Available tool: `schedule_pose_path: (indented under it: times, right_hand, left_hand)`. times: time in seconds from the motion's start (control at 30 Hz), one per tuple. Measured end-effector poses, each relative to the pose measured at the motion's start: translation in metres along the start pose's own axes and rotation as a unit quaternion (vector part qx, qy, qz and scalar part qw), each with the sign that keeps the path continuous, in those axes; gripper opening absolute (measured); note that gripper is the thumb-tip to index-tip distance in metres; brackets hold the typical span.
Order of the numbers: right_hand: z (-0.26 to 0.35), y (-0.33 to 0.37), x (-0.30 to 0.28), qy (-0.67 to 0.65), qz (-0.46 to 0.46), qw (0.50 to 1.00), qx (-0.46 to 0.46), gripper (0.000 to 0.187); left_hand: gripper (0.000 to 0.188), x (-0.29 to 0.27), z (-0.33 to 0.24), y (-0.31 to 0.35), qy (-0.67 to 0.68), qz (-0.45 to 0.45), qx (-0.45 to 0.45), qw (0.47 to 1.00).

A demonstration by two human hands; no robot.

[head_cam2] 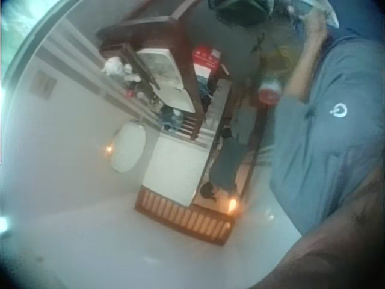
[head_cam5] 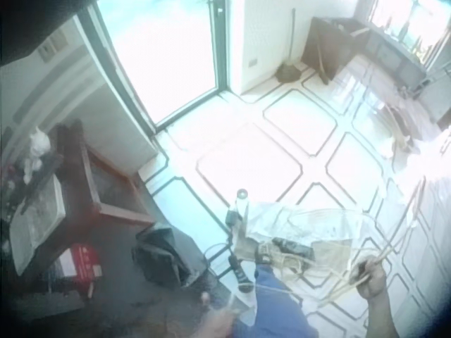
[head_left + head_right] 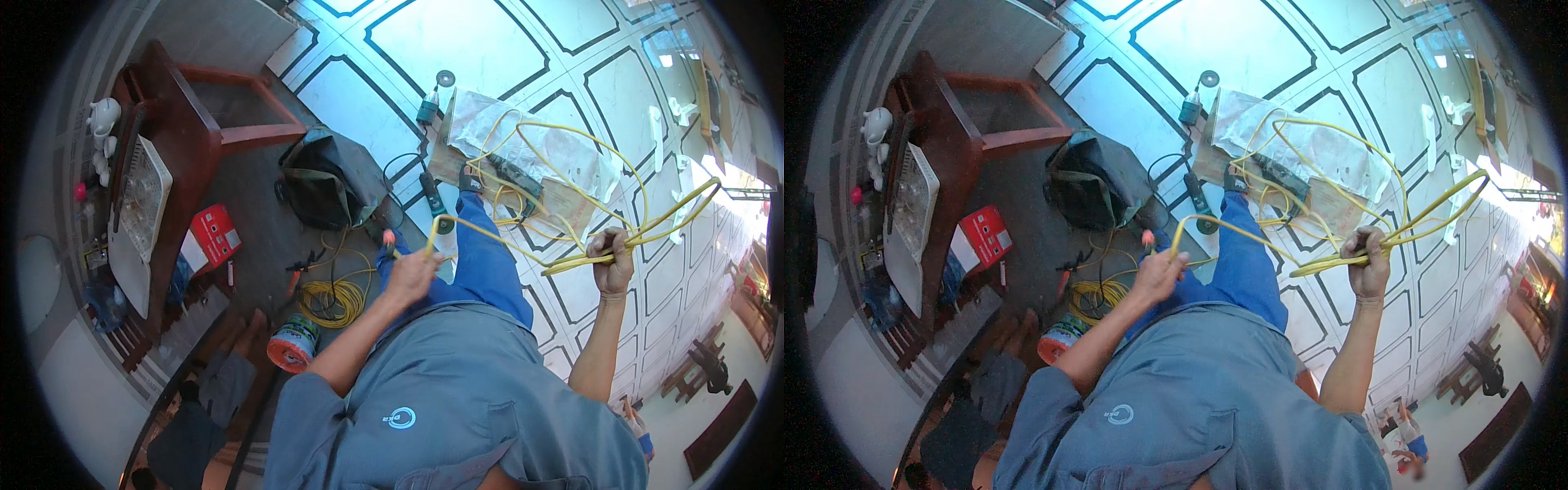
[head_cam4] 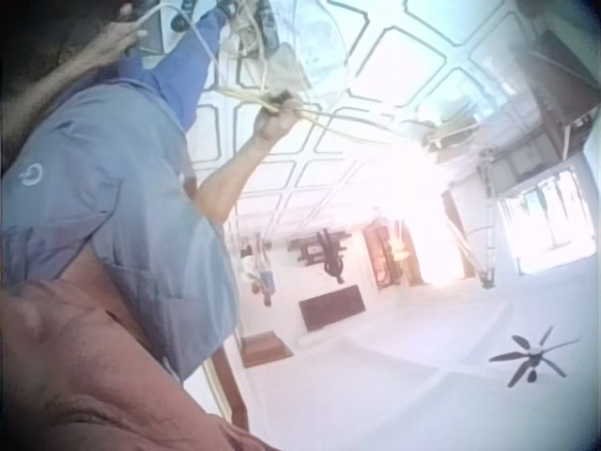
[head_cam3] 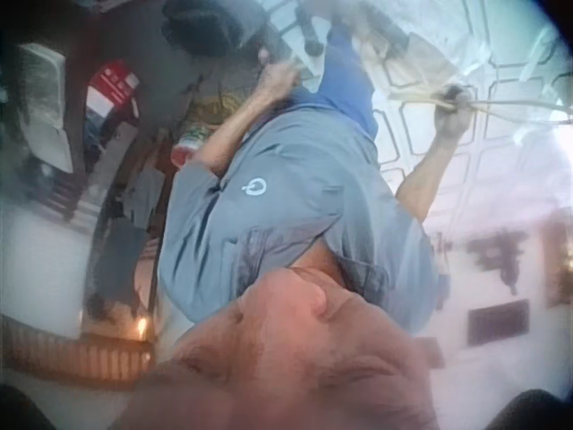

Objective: The person organizes tools and materials on the floor, handling a yellow extension cord, a power drill, and a tool bag. They plug in the cord, retrieve a screwdriver from the bag, and move around the room while carrying the drill and cord.

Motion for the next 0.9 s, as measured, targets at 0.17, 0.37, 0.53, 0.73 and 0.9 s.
schedule_pose_path:
  times: [0.17,0.37,0.53,0.73,0.9]
  right_hand:
    - [-0.049,0.002,0.034,0.141,0.035,0.982,0.118,0.035]
    - [-0.089,-0.013,0.089,0.196,0.130,0.953,0.190,0.043]
    - [-0.110,0.000,0.130,0.152,0.162,0.945,0.241,0.051]
    - [-0.141,0.011,0.137,0.134,0.083,0.956,0.247,0.054]
    - [-0.115,-0.014,0.061,0.068,0.091,0.972,0.208,0.064]
  left_hand:
    - [0.045,-0.007,-0.059,0.011,0.180,0.008,0.035,0.983]
    - [0.043,-0.003,-0.044,-0.010,0.379,0.036,-0.025,0.924]
    - [0.045,0.009,-0.120,0.008,0.458,0.133,0.054,0.877]
    - [0.045,-0.019,-0.174,0.007,0.661,0.118,0.123,0.730]
    - [0.047,-0.057,-0.144,-0.024,0.276,0.147,0.154,0.937]
Point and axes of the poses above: each hand's wrist, its own y-axis away from the middle knuckle, its own x-axis out of the palm, z = x × y, the point moved 5 cm from there along -y, towards the middle knuckle, and after that the axes turned 7 degrees about -y, right-handed, at the moved point
